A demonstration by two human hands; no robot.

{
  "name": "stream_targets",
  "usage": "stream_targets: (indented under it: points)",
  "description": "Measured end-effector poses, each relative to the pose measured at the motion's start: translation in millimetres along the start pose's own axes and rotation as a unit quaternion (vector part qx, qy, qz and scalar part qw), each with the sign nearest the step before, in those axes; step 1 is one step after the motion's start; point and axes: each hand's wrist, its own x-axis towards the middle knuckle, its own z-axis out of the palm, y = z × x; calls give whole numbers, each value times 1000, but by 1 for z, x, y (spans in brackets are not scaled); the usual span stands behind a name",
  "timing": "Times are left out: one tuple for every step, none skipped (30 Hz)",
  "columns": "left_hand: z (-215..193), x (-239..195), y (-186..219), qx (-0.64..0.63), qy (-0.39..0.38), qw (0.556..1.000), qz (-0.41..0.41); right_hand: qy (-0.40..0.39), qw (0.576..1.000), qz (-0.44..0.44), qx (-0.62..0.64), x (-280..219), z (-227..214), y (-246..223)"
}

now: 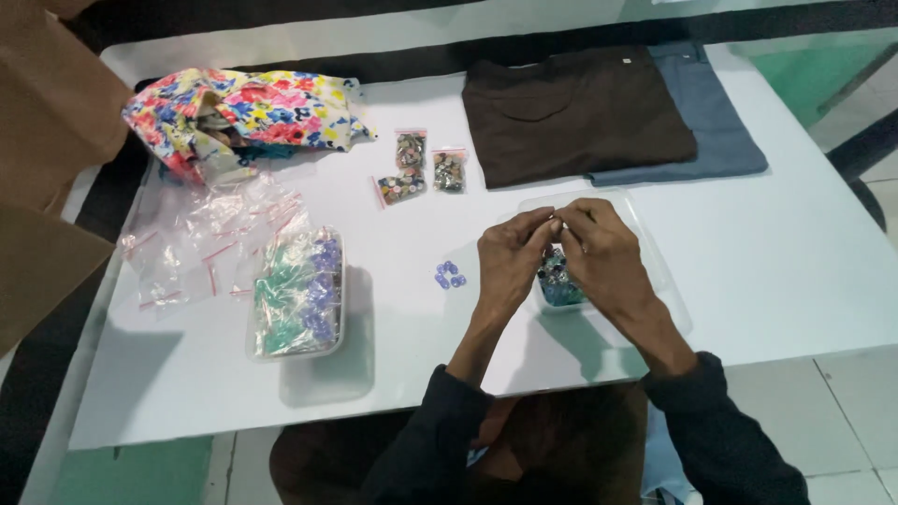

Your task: The person sits at a white table and sorts small, colorful beads from a clear plastic container into small ziplock bags. They handle the beads and bags by hand, filling the bags and placing them on the table.

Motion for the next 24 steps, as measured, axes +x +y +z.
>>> stream_targets:
  points:
    - [-12, -7, 2, 2, 5, 1000, 0, -1, 1000, -3, 4, 0, 2, -18]
    - [-23, -13, 5, -34, 19, 999, -21, -4, 1000, -11, 6, -1, 4, -35]
    - [-34, -21, 7, -70, 33, 996, -42, -7, 1000, -18, 8, -3, 5, -53]
    - [-47, -30, 3, -68, 37, 996, -42, -8, 1000, -20, 12, -9, 12, -63]
    - [-60, -38, 0, -65, 57, 996, -26, -29, 999, -11, 38, -13, 19, -73]
    - [-73, -47, -3, -61, 78, 995, -10, -50, 997, -3, 63, -18, 25, -83]
    - [-85, -52, -16, -60, 80, 995, -9, -50, 997, -4, 66, -25, 39, -83]
    - [-97, -58, -29, -24, 101, 995, -10, -59, 994, 22, 94, -33, 53, -83]
    - [-109, -64, -43, 11, 124, 992, -12, -70, 989, 47, 122, -41, 67, -82]
    - [-116, -69, -46, 13, 128, 992, -12, -71, 989, 44, 125, -50, 84, -77]
    - [-122, -74, -48, 68, 126, 990, -12, -76, 986, 70, 134, -59, 100, -72]
    - [-127, -78, -50, 122, 123, 985, -12, -80, 982, 95, 143, -68, 117, -67]
    - [-129, -79, -57, 122, 126, 984, -12, -82, 982, 93, 144, -70, 121, -68]
    - [-130, -80, -65, 151, 127, 980, 8, -87, 980, 106, 144, -72, 126, -69]
    - [-131, -76, -71, 179, 127, 975, 32, -90, 979, 116, 143, -71, 131, -69]
    - [-132, -74, -73, 178, 130, 975, 35, -89, 979, 112, 142, -69, 134, -66]
    - [-133, -74, -74, 246, 109, 962, 36, -87, 980, 108, 141, -70, 136, -64]
    - [-133, -73, -76, 312, 88, 945, 38, -86, 981, 103, 139, -70, 138, -62]
    - [-134, -72, -82, 312, 89, 945, 36, -88, 981, 103, 139, -72, 142, -59]
    - [-135, -71, -88, 331, 76, 940, 37, -85, 980, 105, 144, -74, 146, -55]
    - [-136, -70, -94, 350, 63, 934, 37, -82, 980, 108, 148, -76, 150, -52]
    - [-137, -70, -95, 350, 62, 934, 35, -83, 979, 109, 148, -77, 149, -51]
    - [-138, -71, -97, 344, 56, 937, 31, -81, 973, 129, 173, -78, 148, -50]
    - [-139, -71, -98, 338, 50, 939, 27, -78, 966, 148, 197, -78, 147, -49]
